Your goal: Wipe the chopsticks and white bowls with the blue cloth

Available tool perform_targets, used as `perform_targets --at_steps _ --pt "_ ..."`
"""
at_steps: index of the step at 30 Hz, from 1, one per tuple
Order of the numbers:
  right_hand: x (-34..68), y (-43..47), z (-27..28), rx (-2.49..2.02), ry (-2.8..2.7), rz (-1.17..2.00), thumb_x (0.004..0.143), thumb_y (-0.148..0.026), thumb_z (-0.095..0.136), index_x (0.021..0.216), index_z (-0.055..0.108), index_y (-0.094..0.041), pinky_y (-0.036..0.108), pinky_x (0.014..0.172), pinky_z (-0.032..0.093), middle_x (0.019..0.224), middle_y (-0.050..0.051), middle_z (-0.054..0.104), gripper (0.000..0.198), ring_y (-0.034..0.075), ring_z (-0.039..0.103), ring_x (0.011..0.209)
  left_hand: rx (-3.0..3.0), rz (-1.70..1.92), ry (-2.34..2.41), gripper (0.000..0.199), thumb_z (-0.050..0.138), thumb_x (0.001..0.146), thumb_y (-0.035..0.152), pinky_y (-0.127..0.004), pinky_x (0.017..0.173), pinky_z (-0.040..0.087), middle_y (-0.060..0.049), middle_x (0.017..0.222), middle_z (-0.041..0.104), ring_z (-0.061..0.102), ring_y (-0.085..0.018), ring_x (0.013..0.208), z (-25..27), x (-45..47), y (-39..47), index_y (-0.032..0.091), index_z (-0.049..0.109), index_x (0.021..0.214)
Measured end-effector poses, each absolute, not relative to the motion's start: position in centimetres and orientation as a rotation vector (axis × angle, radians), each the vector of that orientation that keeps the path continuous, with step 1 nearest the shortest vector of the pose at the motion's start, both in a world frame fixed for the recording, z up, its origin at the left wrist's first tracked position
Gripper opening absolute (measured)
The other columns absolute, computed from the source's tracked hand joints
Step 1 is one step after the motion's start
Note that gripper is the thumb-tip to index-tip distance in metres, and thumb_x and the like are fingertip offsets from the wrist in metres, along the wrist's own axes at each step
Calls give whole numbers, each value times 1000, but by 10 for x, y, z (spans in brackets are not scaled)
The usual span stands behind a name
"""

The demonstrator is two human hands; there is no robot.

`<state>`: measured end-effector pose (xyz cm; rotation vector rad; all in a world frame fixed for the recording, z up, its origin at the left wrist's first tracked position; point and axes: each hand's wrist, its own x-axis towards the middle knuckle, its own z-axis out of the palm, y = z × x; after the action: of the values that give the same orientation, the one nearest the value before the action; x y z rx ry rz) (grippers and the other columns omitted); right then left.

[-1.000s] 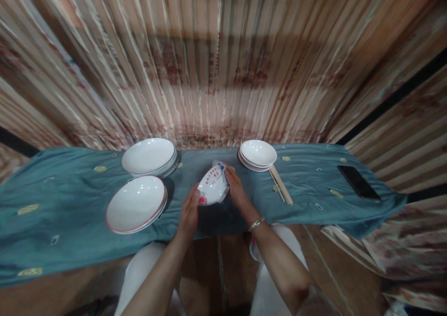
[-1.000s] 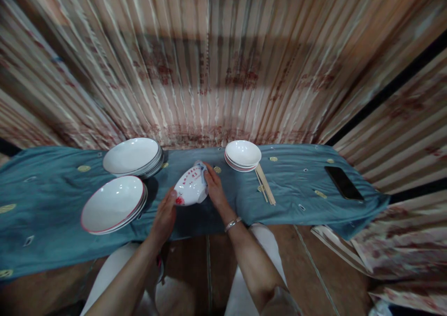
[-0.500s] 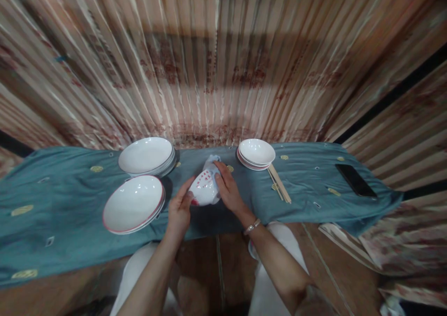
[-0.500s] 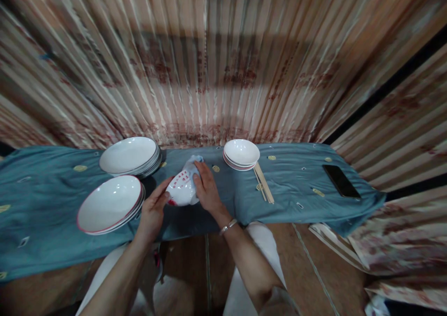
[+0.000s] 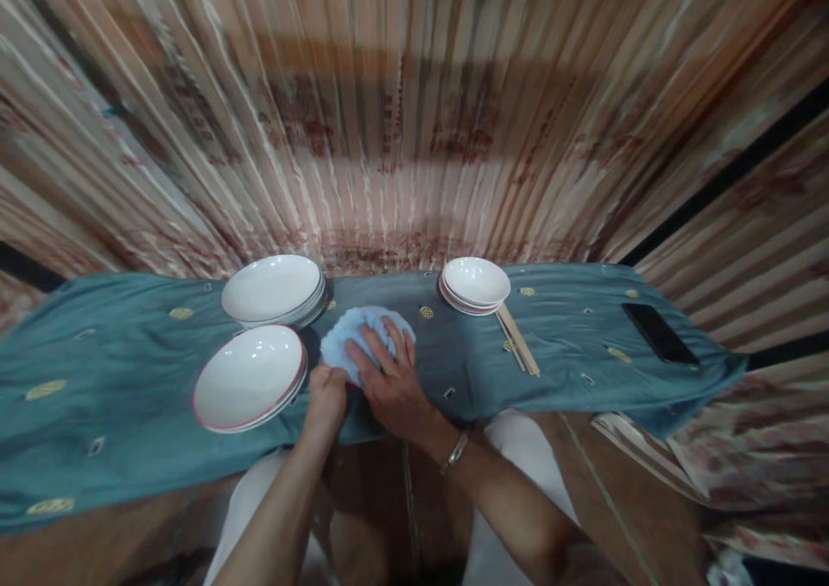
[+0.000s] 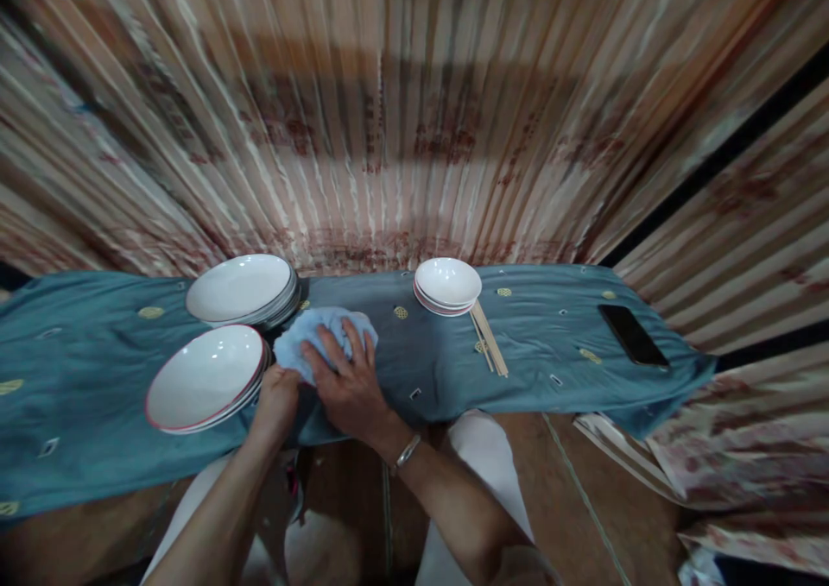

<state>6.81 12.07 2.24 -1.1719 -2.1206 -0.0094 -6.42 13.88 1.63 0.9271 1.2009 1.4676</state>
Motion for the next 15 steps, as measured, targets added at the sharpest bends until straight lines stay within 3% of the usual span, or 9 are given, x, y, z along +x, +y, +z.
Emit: perform_targets --at_steps 3,7,11,15 --pt "67 123 23 -1166 -2173 -40 97 -27 40 145 41 -25 59 115 20 152 7 40 48 33 13 147 870 1476 1140 8 68 56 24 -24 54 42 0 60 65 52 -14 54 12 -64 140 19 66 63" --pt "73 135 25 -1182 -2076 34 98 -30 38 143 43 -22 54 117 21 153 8 37 46 28 14 148 764 1465 1030 24 76 60 34 -25 60 46 -2 72 70 59 -15 62 16 -58 138 19 69 75" --pt "80 144 23 -1146 -1960 249 100 -32 31 147 36 -20 46 121 19 154 9 35 49 20 21 147 705 1423 980 39 80 61 46 -26 62 49 -3 70 71 64 -18 68 22 -54 136 15 69 82" --pt "83 152 10 -1163 -1707 538 100 -40 31 147 37 -25 42 120 22 154 5 35 50 18 28 144 662 1413 1002 47 84 54 49 -28 65 51 -4 65 69 67 -22 73 25 -55 135 14 68 80"
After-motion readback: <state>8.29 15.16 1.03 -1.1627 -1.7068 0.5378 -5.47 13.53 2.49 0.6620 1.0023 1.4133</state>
